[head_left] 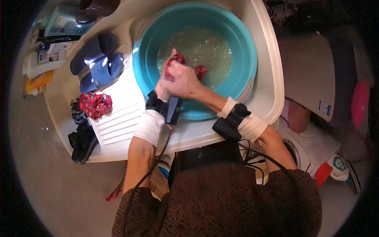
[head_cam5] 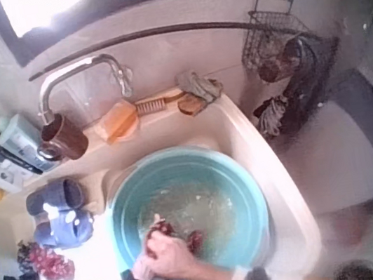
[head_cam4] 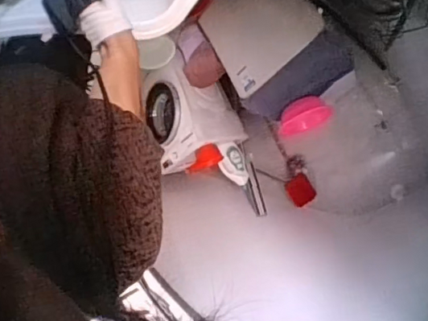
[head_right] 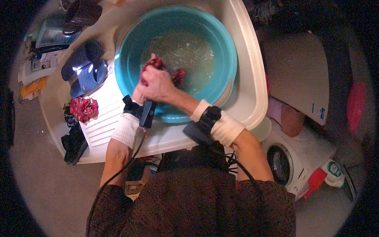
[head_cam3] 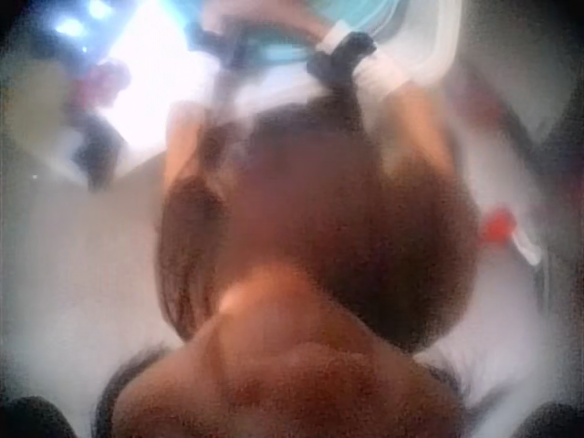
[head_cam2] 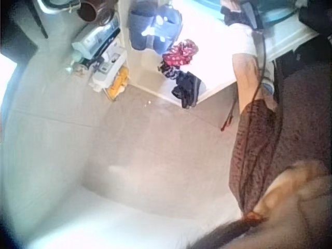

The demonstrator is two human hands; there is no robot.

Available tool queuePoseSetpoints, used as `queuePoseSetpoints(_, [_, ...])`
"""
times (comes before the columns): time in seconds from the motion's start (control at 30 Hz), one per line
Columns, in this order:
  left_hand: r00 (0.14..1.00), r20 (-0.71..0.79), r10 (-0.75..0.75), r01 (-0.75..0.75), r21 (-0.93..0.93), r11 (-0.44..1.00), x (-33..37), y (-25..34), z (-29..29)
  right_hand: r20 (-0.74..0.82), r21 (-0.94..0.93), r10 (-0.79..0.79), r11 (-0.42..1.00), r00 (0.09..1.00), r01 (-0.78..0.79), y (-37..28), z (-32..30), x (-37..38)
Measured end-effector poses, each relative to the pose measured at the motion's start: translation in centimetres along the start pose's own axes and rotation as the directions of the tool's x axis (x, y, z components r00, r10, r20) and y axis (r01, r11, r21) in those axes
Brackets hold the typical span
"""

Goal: Hand-washing a small cloth and scrubbing a slipper with a brush in a basin.

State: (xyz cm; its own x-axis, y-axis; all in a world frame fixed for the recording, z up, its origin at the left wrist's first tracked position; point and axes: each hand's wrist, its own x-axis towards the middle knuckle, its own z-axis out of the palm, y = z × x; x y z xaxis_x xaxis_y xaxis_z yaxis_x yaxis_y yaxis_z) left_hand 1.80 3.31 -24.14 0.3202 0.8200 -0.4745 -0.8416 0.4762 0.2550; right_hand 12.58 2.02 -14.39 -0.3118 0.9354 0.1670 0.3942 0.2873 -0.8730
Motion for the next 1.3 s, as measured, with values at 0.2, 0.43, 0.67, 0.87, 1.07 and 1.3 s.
queuePoseSetpoints(0.2, [0.983,-0.002,0.186,-0.174,0.350,0.921,-0.8,-0.4,3.5,-0.202,-0.208,0.054,0.973,0.978,-0.097,2.7,1.2,3.7])
queuePoseSetpoints(0.43, [0.962,-0.239,0.130,-0.100,0.137,0.986,-2.9,1.1,4.6,-0.048,-0.409,-0.391,0.847,0.919,0.339,0.3,1.4,2.8])
queuePoseSetpoints(0.67, [0.993,0.120,0.003,-0.033,0.252,0.967,-4.8,5.1,6.9,0.003,-0.299,0.059,0.953,0.998,-0.056,3.4,-2.2,5.5])
queuePoseSetpoints(0.87, [0.995,-0.007,0.101,-0.080,0.558,0.826,-7.4,6.0,11.4,0.064,-0.147,-0.240,0.958,0.969,0.247,2.0,-5.3,2.1])
queuePoseSetpoints(1.07, [0.965,0.051,0.258,-0.176,0.854,0.490,-7.9,7.6,10.9,0.344,0.578,0.294,0.681,0.891,-0.448,0.5,-7.3,2.7])
queuePoseSetpoints(1.3, [0.977,0.053,0.207,-0.179,0.733,0.656,-8.0,5.4,9.7,0.530,0.737,0.302,0.298,0.792,-0.607,-1.2,-7.3,2.2])
